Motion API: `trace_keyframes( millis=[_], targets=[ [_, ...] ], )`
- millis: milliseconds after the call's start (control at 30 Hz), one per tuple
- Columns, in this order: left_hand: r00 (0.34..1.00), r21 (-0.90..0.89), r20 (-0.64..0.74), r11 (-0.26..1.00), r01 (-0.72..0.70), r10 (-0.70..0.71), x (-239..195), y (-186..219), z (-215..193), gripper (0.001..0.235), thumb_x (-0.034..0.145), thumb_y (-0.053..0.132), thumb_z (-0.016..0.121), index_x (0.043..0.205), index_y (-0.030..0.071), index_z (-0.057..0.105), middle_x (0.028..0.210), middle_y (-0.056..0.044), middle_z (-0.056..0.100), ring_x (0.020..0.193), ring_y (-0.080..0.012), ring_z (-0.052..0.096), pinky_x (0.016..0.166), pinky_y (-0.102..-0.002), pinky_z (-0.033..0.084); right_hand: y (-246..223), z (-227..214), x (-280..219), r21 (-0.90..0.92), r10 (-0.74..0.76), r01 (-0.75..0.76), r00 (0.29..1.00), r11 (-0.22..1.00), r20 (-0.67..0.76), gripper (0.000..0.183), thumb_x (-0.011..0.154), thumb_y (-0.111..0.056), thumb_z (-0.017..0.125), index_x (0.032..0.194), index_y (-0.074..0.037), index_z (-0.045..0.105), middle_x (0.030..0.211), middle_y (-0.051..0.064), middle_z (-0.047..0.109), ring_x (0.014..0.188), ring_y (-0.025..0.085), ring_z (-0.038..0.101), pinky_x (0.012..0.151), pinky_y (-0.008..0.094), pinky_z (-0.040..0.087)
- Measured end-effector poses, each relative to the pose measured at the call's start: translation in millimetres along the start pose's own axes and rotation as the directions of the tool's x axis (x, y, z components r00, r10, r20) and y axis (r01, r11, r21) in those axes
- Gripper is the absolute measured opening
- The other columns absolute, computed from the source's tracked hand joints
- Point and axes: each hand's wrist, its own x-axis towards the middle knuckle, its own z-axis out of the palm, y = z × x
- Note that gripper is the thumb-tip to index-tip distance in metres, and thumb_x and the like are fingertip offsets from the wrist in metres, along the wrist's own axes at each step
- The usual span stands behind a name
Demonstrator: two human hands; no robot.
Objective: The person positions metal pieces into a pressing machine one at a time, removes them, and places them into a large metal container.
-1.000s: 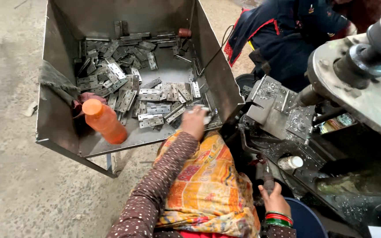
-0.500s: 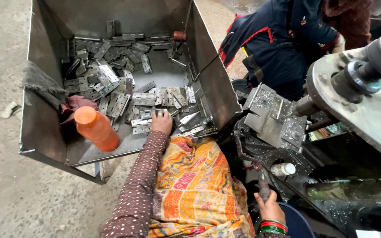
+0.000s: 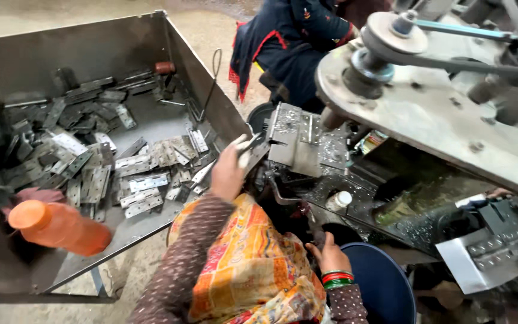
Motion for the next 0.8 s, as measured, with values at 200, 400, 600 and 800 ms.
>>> trace_keyframes(
  millis=[200, 400, 600, 800],
  targets=[
    [0.732, 0.339, 0.678, 0.854, -0.395, 0.069, 19, 81, 95, 0.019, 0.089, 0.014, 0.060, 0.102, 0.004, 0.070, 0.120, -0.013, 0.062, 0.107, -0.0297, 0.061, 0.082, -0.043, 0.051, 2, 8, 0, -0.031, -0.043, 0.041, 0.998, 0.999, -0.051, 0.082, 0.086, -0.069, 0.059, 0.140, -0.009, 0.044, 0.088, 0.024, 0.071, 0.080, 0.045, 0.071, 0.069, 0.053, 0.059],
    [0.896, 0.503, 0.434, 0.799, -0.330, 0.097, -1, 105, 117, 0.045, 0.086, 0.028, 0.060, 0.116, -0.004, 0.069, 0.140, -0.019, 0.054, 0.133, -0.0343, 0.050, 0.109, -0.053, 0.037, 6, 12, 4, 0.028, -0.049, 0.049, 0.999, 0.998, 0.003, 0.078, 0.088, -0.062, 0.061, 0.140, -0.008, 0.042, 0.089, 0.026, 0.071, 0.081, 0.047, 0.070, 0.069, 0.055, 0.057],
    [0.864, 0.347, 0.489, 0.882, -0.318, 0.119, -16, 115, 118, 0.041, 0.095, 0.031, 0.056, 0.112, -0.004, 0.071, 0.149, -0.022, 0.050, 0.137, -0.0368, 0.047, 0.117, -0.059, 0.029, 0, 4, 4, 0.036, -0.029, 0.027, 0.998, 0.999, 0.053, 0.079, 0.089, -0.063, 0.062, 0.140, -0.006, 0.041, 0.091, 0.027, 0.071, 0.084, 0.047, 0.070, 0.072, 0.055, 0.057],
    [0.876, 0.464, 0.482, 0.848, -0.254, -0.002, 11, 87, 161, 0.032, 0.093, 0.019, 0.055, 0.111, 0.001, 0.074, 0.140, -0.019, 0.056, 0.136, -0.0336, 0.050, 0.109, -0.060, 0.037, -1, 2, 1, -0.030, -0.021, 0.022, 0.999, 0.999, 0.033, 0.077, 0.088, -0.058, 0.062, 0.144, -0.009, 0.039, 0.094, 0.025, 0.071, 0.084, 0.046, 0.071, 0.074, 0.055, 0.058]
  ],
)
